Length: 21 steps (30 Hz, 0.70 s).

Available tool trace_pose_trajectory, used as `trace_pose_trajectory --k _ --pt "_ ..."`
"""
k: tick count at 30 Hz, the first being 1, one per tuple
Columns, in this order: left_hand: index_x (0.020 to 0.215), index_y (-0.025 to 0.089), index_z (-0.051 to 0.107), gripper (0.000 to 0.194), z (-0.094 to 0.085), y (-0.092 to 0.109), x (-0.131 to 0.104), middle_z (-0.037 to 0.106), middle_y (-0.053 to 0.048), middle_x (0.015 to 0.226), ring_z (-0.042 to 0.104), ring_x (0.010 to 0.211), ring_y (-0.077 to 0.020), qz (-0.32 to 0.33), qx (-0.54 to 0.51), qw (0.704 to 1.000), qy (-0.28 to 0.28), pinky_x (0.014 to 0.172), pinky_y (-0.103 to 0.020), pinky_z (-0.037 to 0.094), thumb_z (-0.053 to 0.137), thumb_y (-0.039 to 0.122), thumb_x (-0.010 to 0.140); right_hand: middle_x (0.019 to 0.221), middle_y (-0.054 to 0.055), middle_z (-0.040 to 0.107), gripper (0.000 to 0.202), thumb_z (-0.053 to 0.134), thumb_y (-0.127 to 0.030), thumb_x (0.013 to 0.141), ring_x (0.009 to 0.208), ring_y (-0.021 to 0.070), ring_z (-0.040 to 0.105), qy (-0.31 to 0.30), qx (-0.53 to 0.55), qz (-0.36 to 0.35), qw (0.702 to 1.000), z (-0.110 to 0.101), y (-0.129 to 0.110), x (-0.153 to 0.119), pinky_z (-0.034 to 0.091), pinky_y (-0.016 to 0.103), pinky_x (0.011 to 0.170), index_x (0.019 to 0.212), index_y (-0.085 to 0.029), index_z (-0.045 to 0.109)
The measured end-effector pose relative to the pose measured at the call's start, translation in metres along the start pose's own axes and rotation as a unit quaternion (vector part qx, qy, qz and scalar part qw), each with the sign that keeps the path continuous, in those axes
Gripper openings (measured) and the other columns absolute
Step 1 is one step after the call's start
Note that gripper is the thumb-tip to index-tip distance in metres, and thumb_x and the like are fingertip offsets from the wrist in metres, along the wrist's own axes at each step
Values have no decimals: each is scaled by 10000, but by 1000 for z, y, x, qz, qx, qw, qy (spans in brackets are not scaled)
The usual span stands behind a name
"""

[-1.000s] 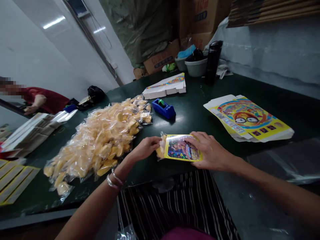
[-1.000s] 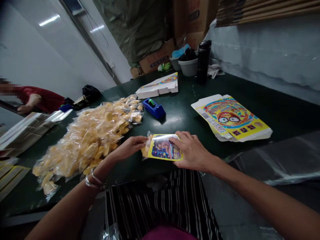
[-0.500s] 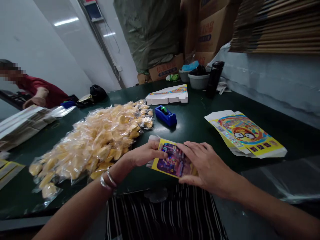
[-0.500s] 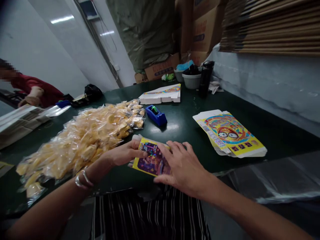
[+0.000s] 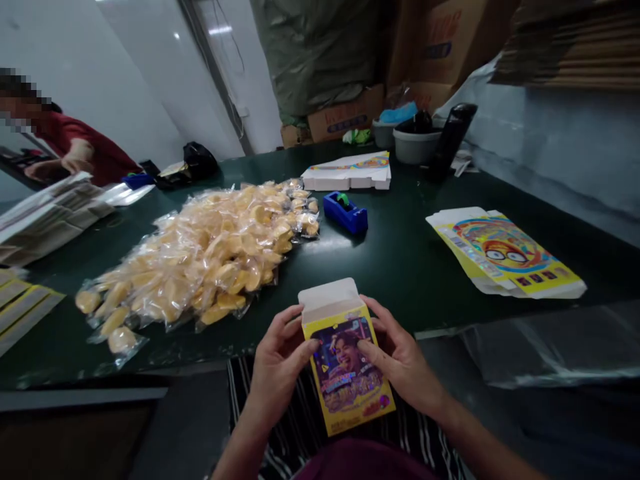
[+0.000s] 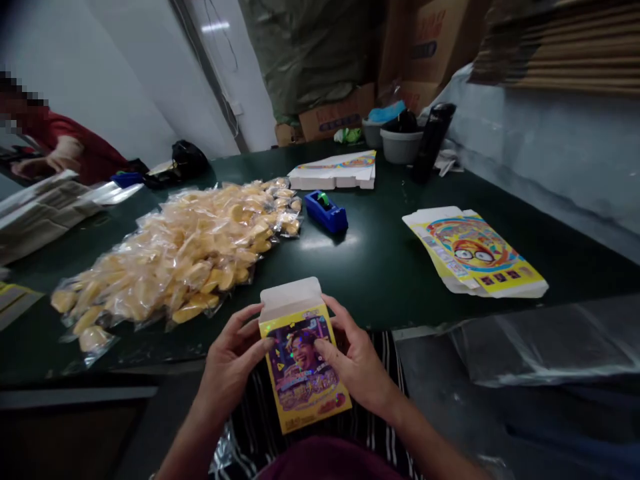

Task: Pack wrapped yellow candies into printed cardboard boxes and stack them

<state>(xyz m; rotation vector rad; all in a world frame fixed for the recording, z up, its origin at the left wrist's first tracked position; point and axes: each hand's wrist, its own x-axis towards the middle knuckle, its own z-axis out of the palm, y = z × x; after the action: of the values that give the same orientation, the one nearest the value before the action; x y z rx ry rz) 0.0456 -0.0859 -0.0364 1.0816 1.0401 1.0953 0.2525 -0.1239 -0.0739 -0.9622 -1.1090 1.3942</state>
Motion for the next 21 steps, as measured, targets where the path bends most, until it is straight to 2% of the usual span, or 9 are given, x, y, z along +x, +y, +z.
trace_pose_trajectory --k 2,4,7,9,11,13,15,17,21 --pt "1127 278 632 492 -1 -25 -20 789 -16 975 742 873 -183 -15 -41 999 31 780 -277 592 842 250 682 1109 1 679 543 641 -340 903 963 186 670 -10 5 31 999 3 5 -16 534 319 859 1401 -374 426" --pt "1047 254 697 417 -4 -42 -37 794 -18 954 741 875 -172 -34 -39 998 37 774 -232 582 856 234 662 1104 -2 680 516 660 -321 892 982 180 668 -22 9 65 998 1 12 -33 527 304 865 1364 -364 457" --pt "937 225 764 295 -12 -55 -58 796 -26 881 741 826 -163 -93 -7 996 14 747 -198 575 859 247 659 1111 9 679 501 691 -301 867 992 187 671 -33 20 112 993 -3 23 -56 531 313 865 1324 -335 487" --pt "920 230 781 253 -16 -59 -67 794 -33 907 740 842 -169 -117 19 993 5 746 -197 574 845 272 679 1121 19 680 480 701 -292 858 996 193 673 -33 10 123 992 -6 28 -67 538 323 863 1299 -319 514" --pt "893 227 792 191 -17 -61 -72 772 -57 1064 719 977 -193 -106 53 993 3 817 -213 564 815 305 721 1156 34 667 367 685 -286 868 1032 198 661 -8 -43 97 994 -8 30 -72 547 307 834 1224 -301 592" --pt "861 218 797 151 -13 -62 -73 735 -72 1174 681 1084 -211 -84 81 993 3 887 -228 542 786 327 757 1158 45 661 185 656 -271 889 1052 195 647 44 -129 33 990 -10 29 -70 545 286 812 1071 -272 687" --pt "828 215 789 120 -7 -62 -71 746 -72 1133 679 1077 -208 -79 76 994 0 894 -237 537 773 323 777 1072 44 684 83 645 -233 897 988 181 657 88 -205 -41 974 -12 26 -66 535 284 809 918 -247 724" --pt "801 230 754 67 -3 -62 -69 766 -44 1049 698 1006 -186 -91 26 996 2 859 -241 546 776 290 782 948 33 704 81 660 -189 883 889 166 670 103 -247 -90 959 -12 23 -62 528 292 813 841 -233 713" --pt "919 280 683 185 -3 -61 -62 753 0 971 684 970 -176 -113 -74 990 -24 863 -281 535 782 215 776 899 29 691 105 700 -189 847 815 173 677 122 -225 -78 964 -12 15 -61 555 300 749 928 -238 657"
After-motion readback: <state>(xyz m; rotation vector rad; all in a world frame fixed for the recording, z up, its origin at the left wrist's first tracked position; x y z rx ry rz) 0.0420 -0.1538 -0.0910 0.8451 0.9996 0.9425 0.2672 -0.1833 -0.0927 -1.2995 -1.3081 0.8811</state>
